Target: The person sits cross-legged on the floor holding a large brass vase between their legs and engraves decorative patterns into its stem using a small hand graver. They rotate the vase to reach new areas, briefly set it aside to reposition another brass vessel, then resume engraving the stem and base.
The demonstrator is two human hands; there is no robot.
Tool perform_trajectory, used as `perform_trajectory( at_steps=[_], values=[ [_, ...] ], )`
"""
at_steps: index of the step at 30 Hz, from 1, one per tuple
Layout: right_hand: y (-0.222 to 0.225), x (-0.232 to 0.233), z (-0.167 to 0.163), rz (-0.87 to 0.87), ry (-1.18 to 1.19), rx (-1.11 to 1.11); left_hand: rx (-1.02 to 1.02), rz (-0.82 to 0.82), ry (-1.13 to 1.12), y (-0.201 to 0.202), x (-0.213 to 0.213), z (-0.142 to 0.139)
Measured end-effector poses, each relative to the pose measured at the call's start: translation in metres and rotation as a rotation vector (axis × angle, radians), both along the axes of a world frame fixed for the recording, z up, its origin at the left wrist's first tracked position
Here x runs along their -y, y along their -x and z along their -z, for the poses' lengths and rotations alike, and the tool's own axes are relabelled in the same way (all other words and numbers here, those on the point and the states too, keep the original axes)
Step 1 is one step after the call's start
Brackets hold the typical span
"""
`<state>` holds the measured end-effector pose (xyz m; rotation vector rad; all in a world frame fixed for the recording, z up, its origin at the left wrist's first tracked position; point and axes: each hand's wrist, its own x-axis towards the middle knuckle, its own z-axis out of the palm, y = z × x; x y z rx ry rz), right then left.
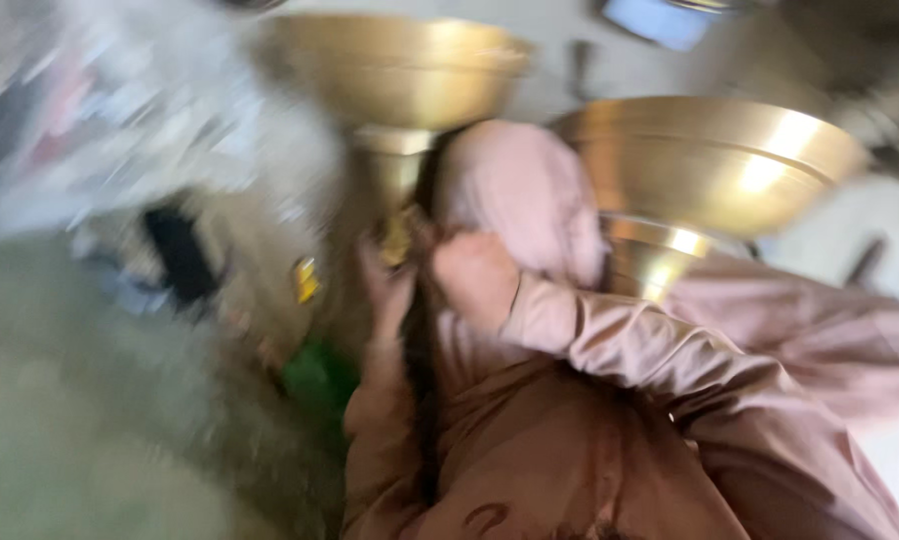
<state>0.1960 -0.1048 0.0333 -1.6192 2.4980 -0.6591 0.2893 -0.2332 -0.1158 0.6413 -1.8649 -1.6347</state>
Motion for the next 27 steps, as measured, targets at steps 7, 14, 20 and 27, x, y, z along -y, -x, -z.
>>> perform_trajectory(
  at_steps=[7,14,20,27],
  values=[
    [-0.013,-0.168,-0.054,0.27,0.094,0.368,0.247,-0.097,0.529,0.023,-0.052,-0.068],
    [-0.017,-0.324,-0.043,0.681,0.614,0.471,-0.309,0.588,0.312,0.065,-0.168,-0.164],
    [-0.025,-0.386,-0.044,1.114,0.798,0.683,-0.754,1.413,-0.356,0.093,-0.256,-0.236],
    [-0.019,-0.402,-0.029,1.043,0.57,0.684,-0.768,1.506,-0.468,0.103,-0.293,-0.251]
  ],
)
